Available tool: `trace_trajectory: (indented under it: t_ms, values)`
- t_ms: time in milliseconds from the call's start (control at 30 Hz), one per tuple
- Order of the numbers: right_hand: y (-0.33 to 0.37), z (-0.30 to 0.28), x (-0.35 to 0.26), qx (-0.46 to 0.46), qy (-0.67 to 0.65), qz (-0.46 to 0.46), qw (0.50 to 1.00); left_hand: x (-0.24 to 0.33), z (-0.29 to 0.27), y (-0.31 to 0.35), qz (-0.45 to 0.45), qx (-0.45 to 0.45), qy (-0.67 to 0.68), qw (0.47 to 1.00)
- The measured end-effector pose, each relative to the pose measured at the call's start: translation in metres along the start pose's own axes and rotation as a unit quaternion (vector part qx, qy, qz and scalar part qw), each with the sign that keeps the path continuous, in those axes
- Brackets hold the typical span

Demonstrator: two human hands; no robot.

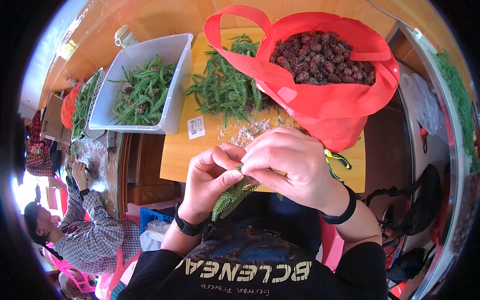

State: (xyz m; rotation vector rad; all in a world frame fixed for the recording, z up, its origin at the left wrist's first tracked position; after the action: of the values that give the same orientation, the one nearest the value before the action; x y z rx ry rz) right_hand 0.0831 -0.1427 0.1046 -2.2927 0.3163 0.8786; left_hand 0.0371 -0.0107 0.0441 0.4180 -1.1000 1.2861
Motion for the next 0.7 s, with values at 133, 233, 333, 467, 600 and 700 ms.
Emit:
trace_trajectory:
  t_ms: [133, 233, 333, 467, 600, 700]
  values:
    - [0.0043, 0.002, -0.0008, 0.028, 0.038, 0.018, 0.999, -0.0009, -0.001, -0.0016, -0.004, 0.014, -0.008, 1.0]
    - [0.0055, 0.0019, -0.0012, 0.037, 0.063, 0.028, 0.997, 0.0002, -0.0036, -0.0015, 0.016, 0.014, -0.086, 0.996]
    - [0.0062, 0.002, -0.0029, 0.031, 0.083, 0.032, 0.996, 0.0012, -0.0061, -0.0011, 0.026, 0.016, -0.143, 0.989]
    - [0.0059, -0.0014, -0.0033, 0.0, 0.049, 0.076, 0.996, -0.0024, -0.0052, -0.0001, -0.013, 0.038, -0.072, 0.997]
    - [0.0111, -0.0026, 0.0002, 0.01, 0.013, 0.125, 0.992, -0.0037, -0.0054, -0.0009, -0.014, 0.032, -0.088, 0.995]
    - [0.0099, -0.0001, -0.0006, 0.025, 0.036, 0.107, 0.993, -0.0031, -0.0047, 0.0001, -0.009, 0.036, -0.094, 0.995]
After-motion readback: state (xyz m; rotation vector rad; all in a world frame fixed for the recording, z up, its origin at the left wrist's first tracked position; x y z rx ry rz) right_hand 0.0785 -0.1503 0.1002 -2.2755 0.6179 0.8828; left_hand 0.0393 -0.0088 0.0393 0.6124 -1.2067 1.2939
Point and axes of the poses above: each hand's wrist, its own y-axis away from the middle knuckle, its own z-axis out of the palm, x = y × z, the point moved 5 cm from there along -y, towards the middle knuckle, and after that the axes turned 11 degrees about -x, right-handed, at the moved point
